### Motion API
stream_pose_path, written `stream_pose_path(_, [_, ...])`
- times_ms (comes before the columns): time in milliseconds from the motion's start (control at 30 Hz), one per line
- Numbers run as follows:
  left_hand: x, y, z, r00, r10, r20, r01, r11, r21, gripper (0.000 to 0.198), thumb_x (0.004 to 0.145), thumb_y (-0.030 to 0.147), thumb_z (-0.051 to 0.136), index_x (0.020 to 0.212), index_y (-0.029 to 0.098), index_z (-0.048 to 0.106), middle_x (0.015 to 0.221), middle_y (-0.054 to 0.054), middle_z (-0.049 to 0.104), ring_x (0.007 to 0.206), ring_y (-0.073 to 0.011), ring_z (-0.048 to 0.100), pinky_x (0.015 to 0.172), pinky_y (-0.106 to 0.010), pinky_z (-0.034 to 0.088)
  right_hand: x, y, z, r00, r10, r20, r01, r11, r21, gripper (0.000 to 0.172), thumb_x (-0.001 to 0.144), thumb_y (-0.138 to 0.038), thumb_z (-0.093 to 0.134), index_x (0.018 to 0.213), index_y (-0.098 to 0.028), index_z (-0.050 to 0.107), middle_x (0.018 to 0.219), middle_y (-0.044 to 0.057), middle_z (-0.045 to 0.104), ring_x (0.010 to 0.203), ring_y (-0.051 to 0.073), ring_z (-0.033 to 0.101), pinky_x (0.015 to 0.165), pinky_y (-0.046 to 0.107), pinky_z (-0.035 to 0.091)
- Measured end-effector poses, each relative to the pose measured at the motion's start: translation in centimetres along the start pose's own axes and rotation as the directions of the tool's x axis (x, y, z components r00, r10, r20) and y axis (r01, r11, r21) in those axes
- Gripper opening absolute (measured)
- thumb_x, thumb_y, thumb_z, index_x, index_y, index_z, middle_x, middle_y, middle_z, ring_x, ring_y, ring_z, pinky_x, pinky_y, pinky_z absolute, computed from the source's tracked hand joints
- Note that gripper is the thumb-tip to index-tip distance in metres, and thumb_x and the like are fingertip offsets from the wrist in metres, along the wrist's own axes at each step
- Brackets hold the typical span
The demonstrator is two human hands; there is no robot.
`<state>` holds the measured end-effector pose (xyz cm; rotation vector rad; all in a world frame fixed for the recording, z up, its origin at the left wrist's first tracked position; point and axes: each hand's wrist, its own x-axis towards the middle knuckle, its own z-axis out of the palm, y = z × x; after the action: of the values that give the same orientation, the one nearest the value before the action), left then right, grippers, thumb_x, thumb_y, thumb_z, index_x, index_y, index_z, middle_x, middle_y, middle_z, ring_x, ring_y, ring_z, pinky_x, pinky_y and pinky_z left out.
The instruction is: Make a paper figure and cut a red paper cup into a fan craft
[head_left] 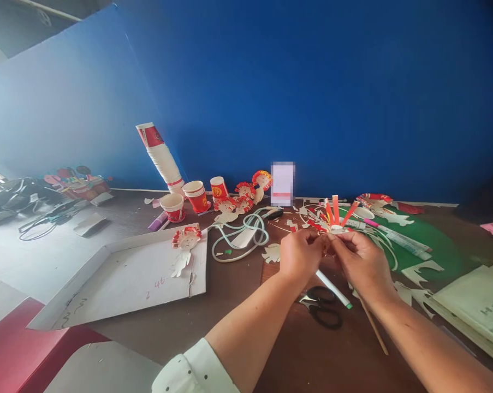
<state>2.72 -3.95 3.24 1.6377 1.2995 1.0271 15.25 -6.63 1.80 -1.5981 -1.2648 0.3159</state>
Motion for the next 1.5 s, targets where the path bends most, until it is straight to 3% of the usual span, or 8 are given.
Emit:
stream_pose_path(133, [0.2,-0.5,0.4,0.999,0.034,0.021,-0.031,0.989,-0.142,0.019,0.080,0.034,0.058,0.078,0.022,0.074,0.073,-0.004,0.070,0.071,-0.0190,0.060,0.064,-0.026,0.042,-0.2,-0.2,0.0,0.996,0.058,0.061,-0.059,0.998,0.022,0.033,0.077,-0.053,0.061,0.082,-0.021,0.067,0.072,0.006,0.072,0.060,0.021,0.066,0.053,0.029,0.047])
stream_pose_path(233, [0.4,-0.7,0.4,0.999,0.040,0.021,-0.035,0.978,-0.204,0.016,0.078,0.029,0.059,0.077,0.023,0.074,0.074,-0.004,0.070,0.071,-0.0188,0.060,0.067,-0.026,0.043,-0.4,-0.6,-0.1,0.990,0.093,0.102,-0.099,0.994,0.051,0.030,0.078,-0.052,0.061,0.081,-0.023,0.064,0.063,0.003,0.069,0.047,0.017,0.059,0.045,0.027,0.043])
stream_pose_path(400, [0.9,-0.7,0.4,0.994,-0.037,0.101,0.071,0.929,-0.364,0.013,0.075,0.027,0.063,0.075,0.018,0.074,0.069,-0.003,0.067,0.066,-0.0150,0.056,0.066,-0.026,0.042,-0.4,-1.3,-0.4,0.968,0.191,0.164,-0.215,0.965,0.147,0.031,0.075,-0.053,0.064,0.074,-0.022,0.062,0.048,-0.001,0.059,0.033,0.013,0.047,0.032,0.025,0.033])
stream_pose_path(567, [1.1,-0.5,0.2,0.975,-0.109,0.195,0.201,0.805,-0.558,0.018,0.073,0.033,0.069,0.072,0.015,0.071,0.064,-0.002,0.063,0.061,-0.0125,0.054,0.066,-0.026,0.043,-0.1,-1.2,-0.6,0.907,0.313,0.283,-0.402,0.845,0.354,0.033,0.070,-0.053,0.069,0.073,-0.020,0.063,0.051,-0.002,0.055,0.037,0.010,0.045,0.029,0.021,0.030])
stream_pose_path(700, [1.1,-0.5,0.1,0.960,-0.114,0.255,0.256,0.727,-0.637,0.028,0.065,0.040,0.076,0.071,0.013,0.070,0.066,-0.004,0.065,0.064,-0.0129,0.057,0.068,-0.027,0.045,0.4,-0.8,-0.8,0.849,0.314,0.425,-0.497,0.746,0.443,0.032,0.068,-0.047,0.071,0.075,-0.017,0.064,0.064,0.001,0.061,0.039,0.007,0.043,0.029,0.019,0.029])
stream_pose_path(967, [1.4,-1.5,0.4,0.960,-0.105,0.261,0.255,0.719,-0.646,0.039,0.056,0.045,0.081,0.075,0.012,0.072,0.066,-0.003,0.065,0.062,-0.0107,0.055,0.064,-0.024,0.042,0.9,-0.7,-1.2,0.754,0.341,0.561,-0.629,0.619,0.469,0.022,0.066,-0.039,0.072,0.074,-0.020,0.063,0.064,-0.001,0.058,0.038,0.005,0.038,0.027,0.016,0.024])
stream_pose_path(1267, [1.7,-2.0,0.8,0.936,-0.113,0.333,0.328,0.622,-0.711,0.042,0.051,0.043,0.084,0.073,0.011,0.069,0.066,-0.004,0.063,0.062,-0.0108,0.056,0.063,-0.024,0.040,0.8,0.1,-1.1,0.826,0.321,0.463,-0.513,0.769,0.382,0.030,0.069,-0.049,0.071,0.077,-0.020,0.068,0.065,0.001,0.064,0.039,0.009,0.048,0.029,0.021,0.030])
stream_pose_path(1500, [1.9,-2.3,0.7,0.944,-0.128,0.303,0.320,0.572,-0.755,0.035,0.054,0.038,0.082,0.068,0.010,0.067,0.061,-0.002,0.058,0.054,-0.0070,0.046,0.056,-0.023,0.036,-0.7,-0.5,-0.6,0.969,0.071,0.235,-0.094,0.992,0.085,0.027,0.076,-0.039,0.066,0.095,-0.020,0.059,0.081,0.007,0.071,0.059,0.020,0.067,0.041,0.026,0.050])
